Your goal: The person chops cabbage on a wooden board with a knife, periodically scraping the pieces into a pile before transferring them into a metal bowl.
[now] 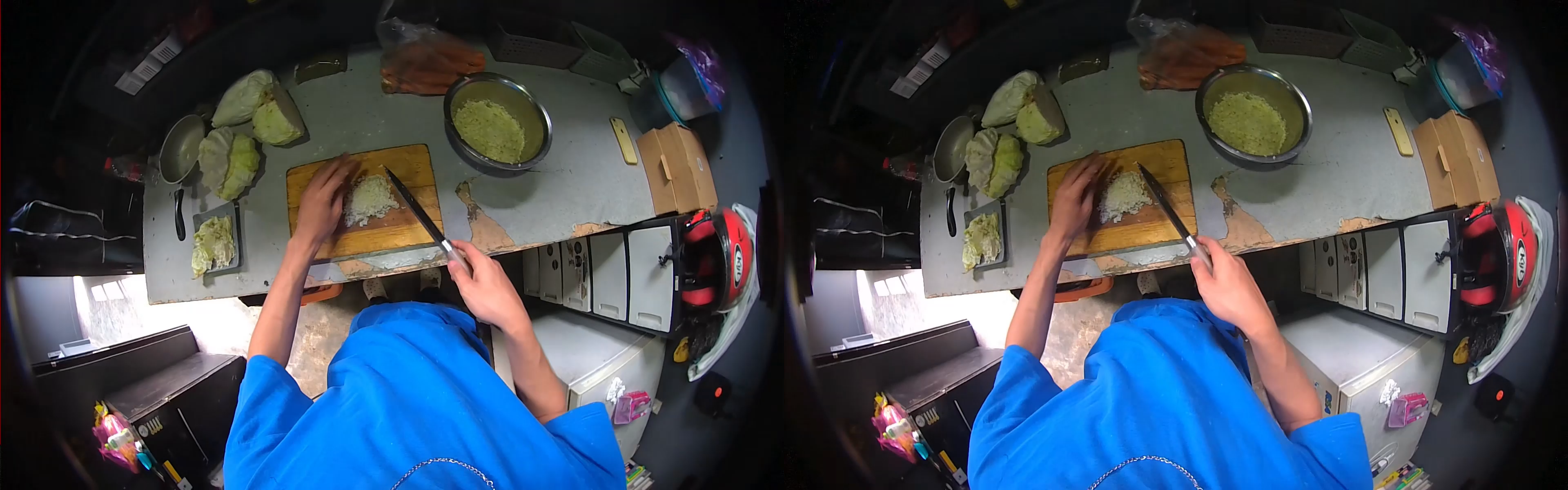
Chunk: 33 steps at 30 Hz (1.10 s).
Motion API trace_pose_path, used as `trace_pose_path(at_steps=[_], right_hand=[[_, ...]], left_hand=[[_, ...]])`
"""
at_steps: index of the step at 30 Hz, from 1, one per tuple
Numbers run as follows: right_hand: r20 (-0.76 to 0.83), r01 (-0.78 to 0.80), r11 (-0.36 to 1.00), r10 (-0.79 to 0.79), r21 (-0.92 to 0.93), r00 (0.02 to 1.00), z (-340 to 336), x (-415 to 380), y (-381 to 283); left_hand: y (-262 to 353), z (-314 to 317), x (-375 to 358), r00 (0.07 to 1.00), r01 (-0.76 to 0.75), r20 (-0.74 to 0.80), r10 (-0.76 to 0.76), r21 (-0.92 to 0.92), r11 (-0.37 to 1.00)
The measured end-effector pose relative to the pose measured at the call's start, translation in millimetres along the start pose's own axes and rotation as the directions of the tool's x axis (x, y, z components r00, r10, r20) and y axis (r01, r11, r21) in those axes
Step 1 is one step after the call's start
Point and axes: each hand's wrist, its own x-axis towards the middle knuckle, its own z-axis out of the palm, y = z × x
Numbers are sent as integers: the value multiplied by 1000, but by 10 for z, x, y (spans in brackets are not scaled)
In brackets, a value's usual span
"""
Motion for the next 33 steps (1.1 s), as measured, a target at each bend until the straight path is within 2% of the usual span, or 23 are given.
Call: trace_pose_path(at_steps=[1, 3, 7, 9, 10, 12, 15, 19, 21, 23, 24, 25, 27, 28, 29, 31, 33], right_hand=[[1, 12, 1000, -12, -3, 1000, 7, 68, -31], [-46, 252, 947, -266, -198, 963, 39, 198, -61], [-1, 309, 902, -325, -301, 946, 60, 409, -265], [9, 311, 901, -324, -304, 946, 49, 451, -391], [18, 312, 901, -322, -302, 947, 48, 453, -436], [3, 323, 895, -339, -307, 941, 86, 459, -460], [-12, 320, 889, -343, -329, 939, 149, 481, -447], [-62, 268, 888, -312, -373, 948, 437, 337, -277], [-170, 278, 858, -380, -433, 909, 842, 349, 160], [-192, 228, 931, -288, -285, 938, 1090, 348, 436], [-301, 360, 914, -402, -186, 865, 1157, 400, 463], [-294, 359, 913, -403, -192, 867, 1163, 412, 518], [-255, 271, 962, -260, 10, 931, 1057, 367, 429], [-157, 112, 992, -119, -55, 980, 808, 240, 52], [-166, 108, 993, -116, -53, 979, 680, 187, -145], [-140, 141, 962, -177, -234, 974, 539, 151, -371], [-150, 142, 960, -181, -241, 972, 641, 173, -366]], left_hand=[[-30, -5, 66, 1000, -1, -9, 1, 7, 1000], [-129, 26, 184, 969, -149, 204, 140, 26, 989], [-316, 202, 346, 953, -184, 235, 190, -48, 982], [-399, 240, 388, 970, -44, 233, 75, -138, 990], [-406, 266, 394, 969, -47, 232, 79, -140, 989], [-430, 315, 418, 988, -92, 108, 113, -181, 979], [-520, 373, 471, 966, -131, 194, 172, -205, 970], [-649, 485, 443, 964, -127, 205, 167, -197, 972], [-733, 539, 445, 938, -301, 146, 314, -106, 948], [-739, 577, 433, 935, -317, 129, 330, -112, 942], [-731, 592, 392, 935, -321, 121, 333, -109, 941], [-725, 605, 387, 938, -314, 116, 326, -110, 943], [-706, 620, 417, 940, -291, 139, 310, -144, 946], [-729, 597, 422, 939, -295, 140, 315, -144, 945], [-746, 587, 422, 938, -273, 166, 305, -193, 942], [-736, 585, 444, 940, -243, 178, 291, -249, 938], [-753, 564, 467, 938, -230, 192, 289, -278, 933]])
